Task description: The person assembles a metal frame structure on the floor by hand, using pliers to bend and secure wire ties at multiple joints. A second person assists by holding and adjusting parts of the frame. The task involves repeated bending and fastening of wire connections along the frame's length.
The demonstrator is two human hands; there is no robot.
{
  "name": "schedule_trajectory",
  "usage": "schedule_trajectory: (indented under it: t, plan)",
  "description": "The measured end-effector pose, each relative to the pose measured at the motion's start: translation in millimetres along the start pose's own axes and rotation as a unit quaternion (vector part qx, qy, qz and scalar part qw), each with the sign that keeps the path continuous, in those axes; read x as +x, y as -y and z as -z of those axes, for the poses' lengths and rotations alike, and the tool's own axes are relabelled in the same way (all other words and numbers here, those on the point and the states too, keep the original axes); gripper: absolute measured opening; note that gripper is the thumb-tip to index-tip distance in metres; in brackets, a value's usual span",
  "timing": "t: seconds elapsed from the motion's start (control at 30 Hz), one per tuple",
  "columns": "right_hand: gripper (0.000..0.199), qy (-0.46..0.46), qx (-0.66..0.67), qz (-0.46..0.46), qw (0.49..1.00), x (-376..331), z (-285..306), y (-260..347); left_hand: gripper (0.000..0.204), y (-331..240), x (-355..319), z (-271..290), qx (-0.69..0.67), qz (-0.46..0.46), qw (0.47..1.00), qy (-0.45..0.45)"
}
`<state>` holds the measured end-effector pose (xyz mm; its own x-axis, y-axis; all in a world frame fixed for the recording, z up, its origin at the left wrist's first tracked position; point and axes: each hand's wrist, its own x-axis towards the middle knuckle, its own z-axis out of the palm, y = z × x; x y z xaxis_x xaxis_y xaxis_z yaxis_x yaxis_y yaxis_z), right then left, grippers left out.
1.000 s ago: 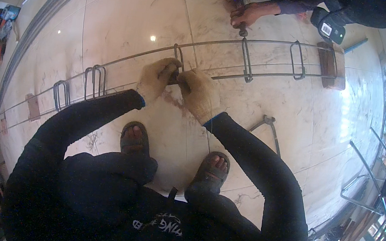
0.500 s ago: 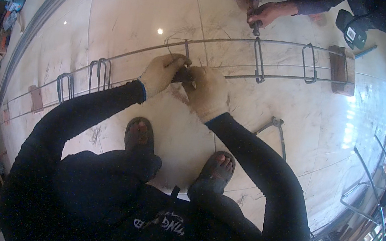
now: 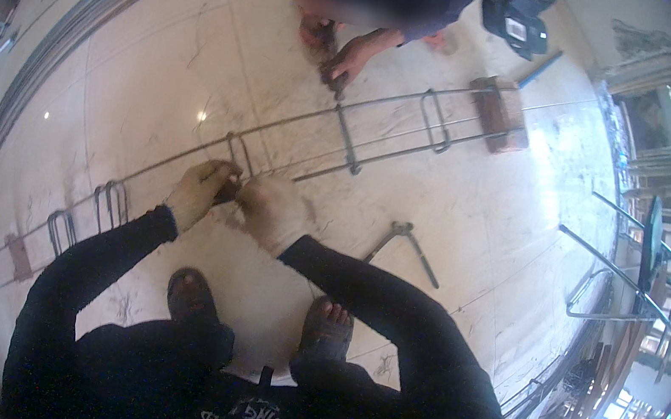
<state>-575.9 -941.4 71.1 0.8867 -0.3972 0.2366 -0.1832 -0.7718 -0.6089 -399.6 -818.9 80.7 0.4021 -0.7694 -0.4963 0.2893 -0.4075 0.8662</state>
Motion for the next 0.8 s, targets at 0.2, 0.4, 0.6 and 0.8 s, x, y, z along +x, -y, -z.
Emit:
schedule_trajectory:
  t: [0.2,0.4,0.6,0.8]
  plan:
    - [0.024,0.075,-0.085,0.144,0.983,1.5,1.1,-14.0,0.032,7.4,12.6,0.9,-0.015,0.035,0.999,0.018]
    - [0.019,0.222,-0.112,0.129,0.96,17.0,17.9,1.8,0.031,6.7,12.1,7.2,-0.054,0.061,0.997,0.019]
    - [0.015,0.122,-0.124,0.139,0.975,-3.5,3.3,-6.3,0.034,13.2,19.1,20.1,-0.047,0.056,0.995,0.064]
    - [0.016,0.118,-0.115,0.132,0.978,-4.1,3.4,-8.6,0.038,30.8,26.0,19.9,-0.009,0.053,0.998,0.021]
